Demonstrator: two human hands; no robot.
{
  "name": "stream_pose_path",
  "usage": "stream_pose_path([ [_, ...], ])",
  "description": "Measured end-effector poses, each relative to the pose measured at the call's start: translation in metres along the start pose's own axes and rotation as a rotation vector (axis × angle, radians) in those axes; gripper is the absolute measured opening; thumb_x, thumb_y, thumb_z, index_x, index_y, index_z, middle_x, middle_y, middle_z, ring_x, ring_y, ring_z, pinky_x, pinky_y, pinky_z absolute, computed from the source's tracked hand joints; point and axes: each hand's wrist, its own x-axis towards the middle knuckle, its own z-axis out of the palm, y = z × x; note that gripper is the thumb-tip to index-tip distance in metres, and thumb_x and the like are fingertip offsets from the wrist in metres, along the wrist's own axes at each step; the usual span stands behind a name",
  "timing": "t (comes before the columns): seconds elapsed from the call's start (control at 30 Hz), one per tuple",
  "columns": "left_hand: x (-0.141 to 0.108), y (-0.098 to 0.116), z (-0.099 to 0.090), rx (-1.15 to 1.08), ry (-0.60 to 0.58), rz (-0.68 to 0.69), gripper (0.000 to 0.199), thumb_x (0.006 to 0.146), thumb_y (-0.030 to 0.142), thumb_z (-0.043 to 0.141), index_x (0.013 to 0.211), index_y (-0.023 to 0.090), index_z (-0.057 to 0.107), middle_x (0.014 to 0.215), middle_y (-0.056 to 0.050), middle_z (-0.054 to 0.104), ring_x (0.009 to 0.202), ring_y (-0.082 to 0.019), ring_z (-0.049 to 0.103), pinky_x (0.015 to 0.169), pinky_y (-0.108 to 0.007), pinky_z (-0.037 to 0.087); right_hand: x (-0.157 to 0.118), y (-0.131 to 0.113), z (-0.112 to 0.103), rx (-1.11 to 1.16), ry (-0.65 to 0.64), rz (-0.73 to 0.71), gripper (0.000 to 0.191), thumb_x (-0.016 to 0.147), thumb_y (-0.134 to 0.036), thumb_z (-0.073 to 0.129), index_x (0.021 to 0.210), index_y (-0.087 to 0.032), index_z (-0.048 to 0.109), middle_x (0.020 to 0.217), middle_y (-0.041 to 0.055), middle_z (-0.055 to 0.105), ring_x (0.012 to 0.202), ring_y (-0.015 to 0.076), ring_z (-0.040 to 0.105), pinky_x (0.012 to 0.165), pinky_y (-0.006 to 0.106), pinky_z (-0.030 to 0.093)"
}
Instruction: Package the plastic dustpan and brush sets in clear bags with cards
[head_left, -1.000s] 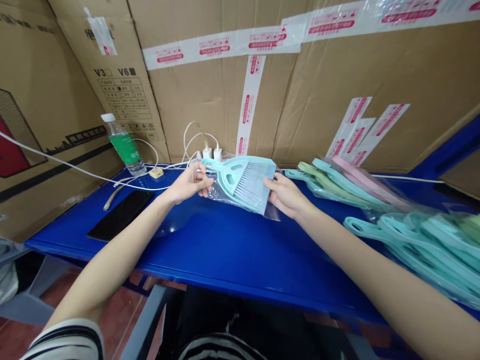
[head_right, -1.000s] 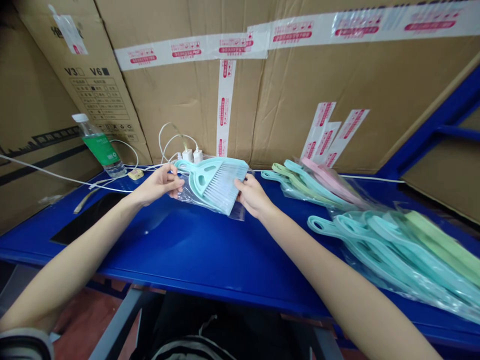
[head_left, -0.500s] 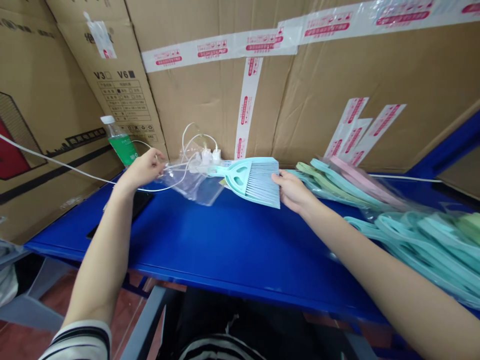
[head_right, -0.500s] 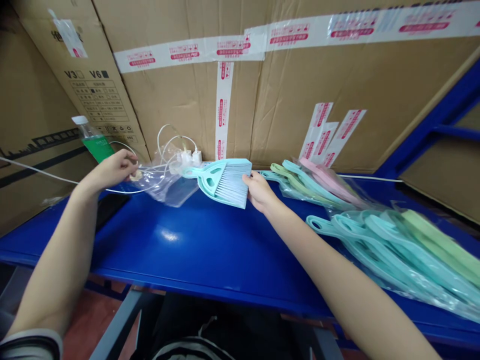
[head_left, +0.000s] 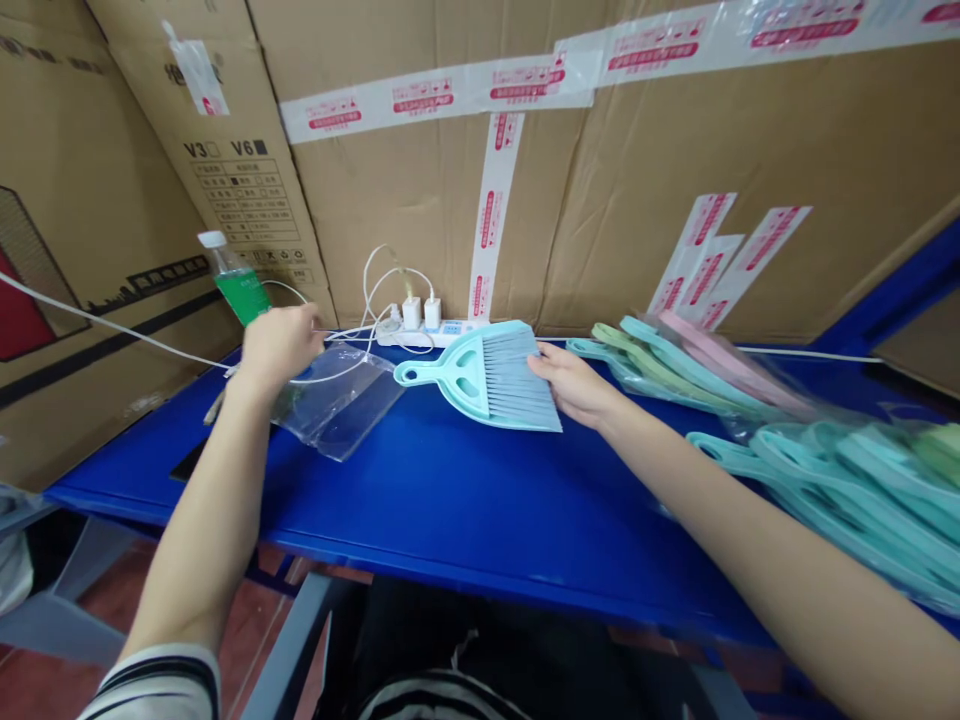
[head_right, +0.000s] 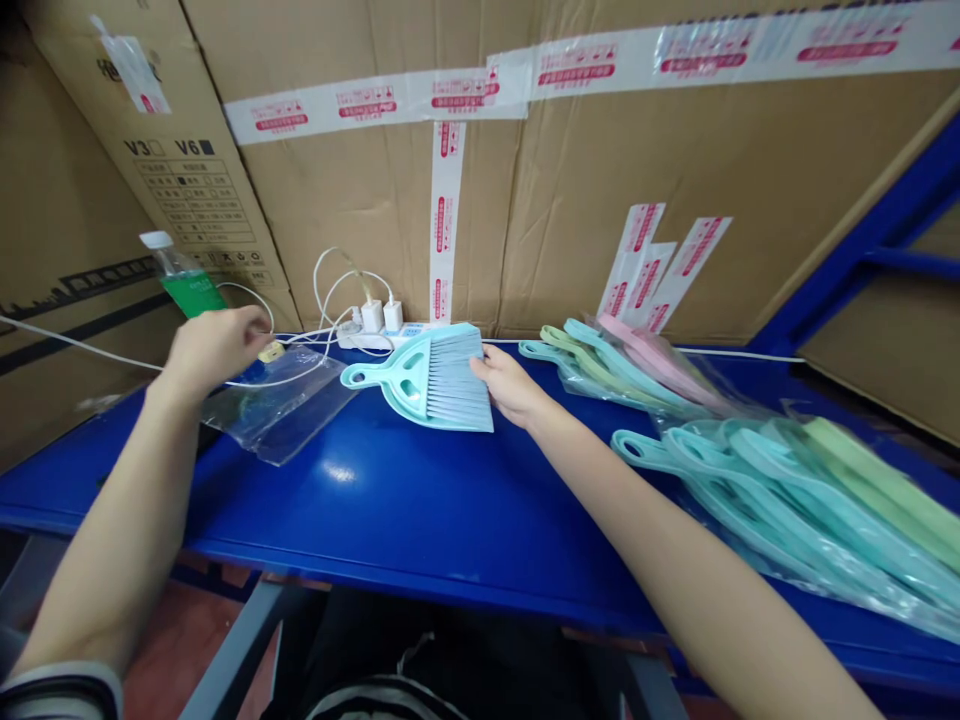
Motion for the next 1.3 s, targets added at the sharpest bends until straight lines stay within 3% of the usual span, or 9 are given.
stream_pose_path([
  [0.07,0.001,0.026,0.015,-0.047,-0.043,0.174,0.026,0.094,0.037,0.052,0.111,0.020,0.062,0.107,-0.008,0.070,0.105,-0.024,0.064,0.096,-0.037,0.048,0.001,0.002,-0.001,-0.050,-0.008,-0.026,0.021,0.093,-0.012,0.046,0.103,-0.021,0.062,0.093,0.0048,0.076,0.089,0.0186,0.072,0.097,0.044,0.052],
  [0.13,0.000,0.046,0.036,-0.144,-0.102,0.565,0.044,0.094,0.045,0.054,0.128,0.017,0.054,0.122,-0.012,0.066,0.113,-0.025,0.062,0.099,-0.039,0.048,0.003,0.004,-0.003,-0.110,-0.022,-0.050,0.023,0.092,-0.013,0.045,0.104,-0.020,0.063,0.094,0.0064,0.075,0.087,0.0193,0.072,0.095,0.045,0.053],
  [0.23,-0.004,0.059,0.063,-0.179,-0.080,0.770,0.043,0.098,0.044,0.048,0.128,0.014,0.052,0.122,-0.015,0.066,0.111,-0.026,0.064,0.094,-0.040,0.051,0.003,0.003,-0.007,-0.227,-0.023,-0.097,0.025,0.090,-0.015,0.047,0.109,-0.017,0.064,0.094,0.0089,0.073,0.086,0.0226,0.071,0.090,0.048,0.054],
  [0.33,-0.005,0.060,0.074,-0.138,-0.057,0.738,0.035,0.100,0.041,0.043,0.115,0.013,0.057,0.109,-0.014,0.070,0.100,-0.026,0.068,0.087,-0.040,0.054,-0.002,-0.006,-0.010,-0.352,0.075,-0.203,0.034,0.085,-0.015,0.053,0.118,-0.019,0.062,0.106,0.0105,0.066,0.102,0.0276,0.064,0.097,0.054,0.047],
  [0.43,-0.005,0.060,0.072,-0.094,0.001,0.699,0.035,0.100,0.043,0.042,0.111,0.014,0.057,0.105,-0.012,0.070,0.096,-0.026,0.069,0.083,-0.040,0.055,-0.017,-0.016,-0.003,-0.710,0.181,-0.538,0.028,0.090,-0.022,0.051,0.115,-0.020,0.065,0.117,0.0130,0.059,0.116,0.0311,0.052,0.102,0.054,0.040],
  [0.57,-0.008,0.064,0.069,-0.073,0.056,0.716,0.034,0.101,0.043,0.042,0.112,0.014,0.058,0.099,-0.011,0.070,0.090,-0.025,0.070,0.078,-0.037,0.056,-0.036,-0.016,0.021,-1.215,-0.047,-0.898,0.025,0.097,-0.028,0.049,0.097,-0.015,0.071,0.093,0.0118,0.062,0.096,0.0276,0.056,0.084,0.044,0.049],
  [0.9,-0.013,0.073,0.072,-0.024,0.101,0.772,0.034,0.098,0.038,0.048,0.118,0.013,0.058,0.099,-0.012,0.071,0.088,-0.026,0.071,0.073,-0.035,0.056,-0.044,-0.014,0.039,-1.395,-0.111,-0.731,0.028,0.090,-0.041,0.064,0.079,-0.016,0.072,0.084,0.0088,0.058,0.087,0.0243,0.052,0.071,0.034,0.044],
  [1.07,-0.009,0.071,0.065,-0.041,0.051,0.720,0.028,0.094,0.033,0.053,0.115,0.017,0.062,0.098,-0.009,0.072,0.086,-0.024,0.071,0.074,-0.033,0.056,-0.056,-0.031,0.041,-1.491,-0.111,-0.577,0.013,0.088,-0.026,0.064,0.087,-0.018,0.074,0.089,0.0106,0.063,0.092,0.0263,0.056,0.066,0.032,0.044],
  [1.3,0.019,0.055,0.047,-0.110,0.113,0.554,0.033,0.091,0.036,0.057,0.117,0.016,0.060,0.108,-0.012,0.070,0.087,-0.024,0.068,0.082,-0.037,0.054,-0.075,-0.049,0.036,-1.604,0.079,-0.445,0.038,0.097,-0.026,0.042,0.090,-0.013,0.077,0.089,0.0201,0.067,0.086,0.0305,0.061,0.057,0.034,0.045],
])
